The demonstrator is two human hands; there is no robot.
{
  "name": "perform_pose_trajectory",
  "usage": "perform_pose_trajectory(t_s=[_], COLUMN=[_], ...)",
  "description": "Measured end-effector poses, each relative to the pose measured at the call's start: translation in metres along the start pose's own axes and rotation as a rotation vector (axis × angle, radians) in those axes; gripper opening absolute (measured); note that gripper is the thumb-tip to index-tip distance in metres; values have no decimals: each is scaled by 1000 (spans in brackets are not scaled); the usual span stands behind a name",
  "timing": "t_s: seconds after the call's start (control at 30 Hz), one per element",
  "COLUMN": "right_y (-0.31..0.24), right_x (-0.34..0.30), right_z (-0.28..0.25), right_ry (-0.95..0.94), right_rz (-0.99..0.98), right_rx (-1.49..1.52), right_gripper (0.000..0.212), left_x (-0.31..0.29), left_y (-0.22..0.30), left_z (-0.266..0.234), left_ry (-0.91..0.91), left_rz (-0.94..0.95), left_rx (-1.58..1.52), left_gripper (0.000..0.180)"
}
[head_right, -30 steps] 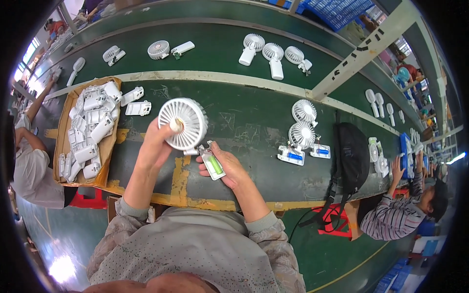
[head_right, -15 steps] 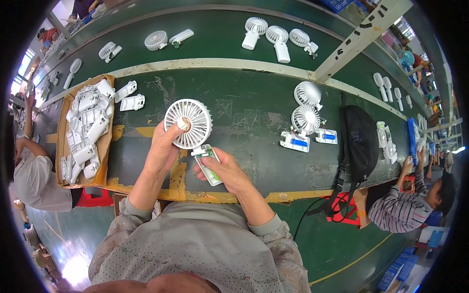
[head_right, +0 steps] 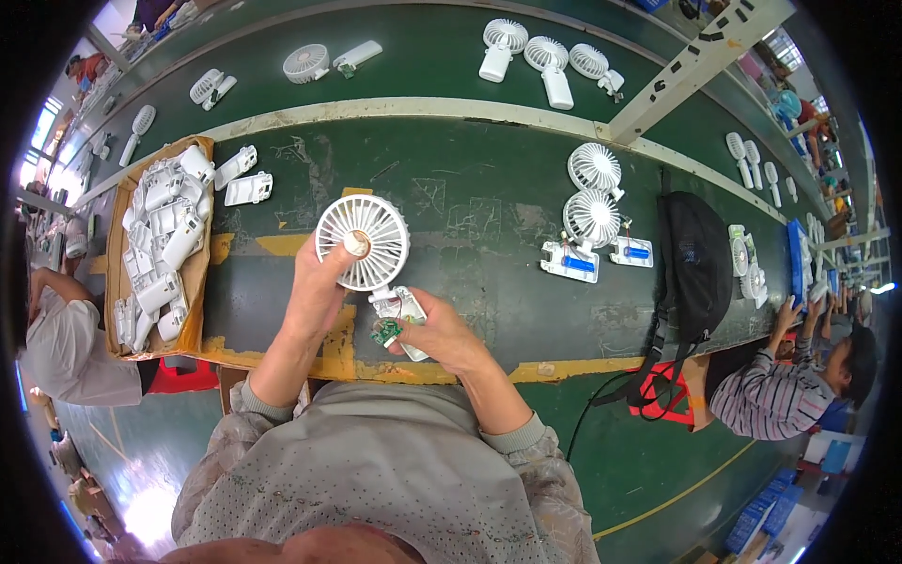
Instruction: The person assembles portable fans by fitting the fan heads and wiring into handle housings, positioning the batteries, snapping on the handle covers, and placing the assembled fans onto a conveyor belt.
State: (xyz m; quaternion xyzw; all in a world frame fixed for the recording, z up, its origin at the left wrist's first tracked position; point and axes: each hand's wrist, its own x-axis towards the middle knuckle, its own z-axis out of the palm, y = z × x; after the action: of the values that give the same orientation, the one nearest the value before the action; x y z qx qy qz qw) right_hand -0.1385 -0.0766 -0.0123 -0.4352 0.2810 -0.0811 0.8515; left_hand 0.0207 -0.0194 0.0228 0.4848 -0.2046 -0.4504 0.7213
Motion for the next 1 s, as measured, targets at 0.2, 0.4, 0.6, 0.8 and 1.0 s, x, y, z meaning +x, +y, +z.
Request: perform_pose_trajectory(t_s=[0.2,0.4,0.6,0.8,1.0], right_y=[2,4,4,8,12], right_x=[-3,-2,1,14,20], right_z=[8,10,5,-3,-12], right_ry=[71,56,105,288,276], right_rz=[-22,-85,-229,-55,-70], right_rx=[70,71,-159,-86,-25], right_gripper=[24,22,21,27,24], left_x=[0,2,3,0,-12], left_y=[-12,-13,-12,-10,-22], left_z=[0,-1,-2,-15,-6], left_ry=[18,28,-14,5,-351], left_rz=[7,-9,-35,535,570], left_rx=[34,61,15,1007,1011], left_gripper=[45,47,46,46,31])
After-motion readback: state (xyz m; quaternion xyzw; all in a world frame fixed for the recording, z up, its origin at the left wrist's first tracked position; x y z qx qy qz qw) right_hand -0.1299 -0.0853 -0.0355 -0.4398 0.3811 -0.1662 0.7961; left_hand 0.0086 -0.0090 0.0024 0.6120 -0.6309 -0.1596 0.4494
